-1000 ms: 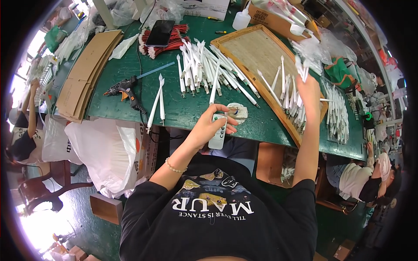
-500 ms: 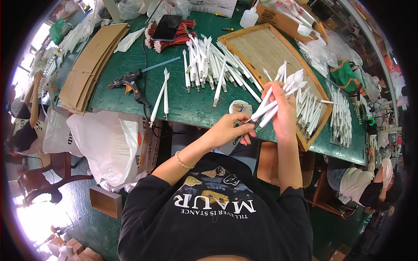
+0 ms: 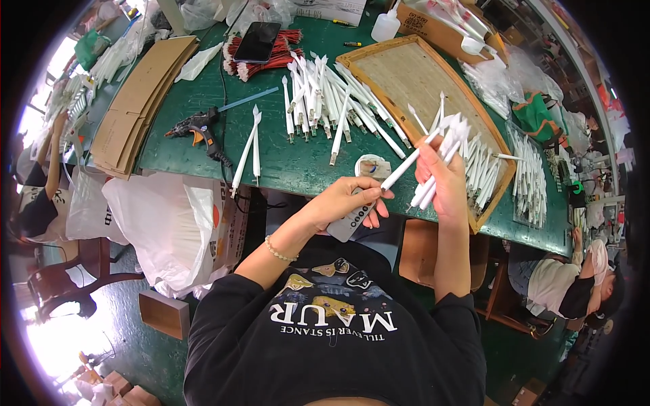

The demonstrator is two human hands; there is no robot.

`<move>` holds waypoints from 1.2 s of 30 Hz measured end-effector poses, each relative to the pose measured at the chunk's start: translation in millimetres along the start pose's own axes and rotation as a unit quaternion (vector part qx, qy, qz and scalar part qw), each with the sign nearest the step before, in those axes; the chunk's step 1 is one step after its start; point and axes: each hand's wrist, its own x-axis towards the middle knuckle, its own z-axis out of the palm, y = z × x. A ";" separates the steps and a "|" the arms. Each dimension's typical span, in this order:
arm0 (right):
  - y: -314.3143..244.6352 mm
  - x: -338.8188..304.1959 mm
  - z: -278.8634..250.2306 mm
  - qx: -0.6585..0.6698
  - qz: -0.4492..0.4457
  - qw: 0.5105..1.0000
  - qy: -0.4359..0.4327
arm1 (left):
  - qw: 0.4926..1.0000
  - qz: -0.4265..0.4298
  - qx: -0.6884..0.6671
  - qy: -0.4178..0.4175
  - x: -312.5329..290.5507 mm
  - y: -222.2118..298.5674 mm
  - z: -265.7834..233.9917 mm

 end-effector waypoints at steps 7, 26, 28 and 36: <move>19.1 5.6 7.9 -0.265 -0.173 0.943 0.100 | 0.987 0.048 -0.070 0.138 -2.6 3.2 -9.9; 42.8 18.0 17.1 -0.408 -0.261 0.871 0.085 | 0.985 0.061 -0.045 0.152 -3.6 3.2 -12.6; 41.4 17.5 17.7 -0.427 -0.247 0.866 0.087 | 0.985 0.060 -0.041 0.154 -2.8 3.7 -12.9; 39.2 22.0 25.2 -0.420 -0.267 0.862 0.094 | 0.986 0.061 -0.046 0.150 -2.9 4.3 -13.4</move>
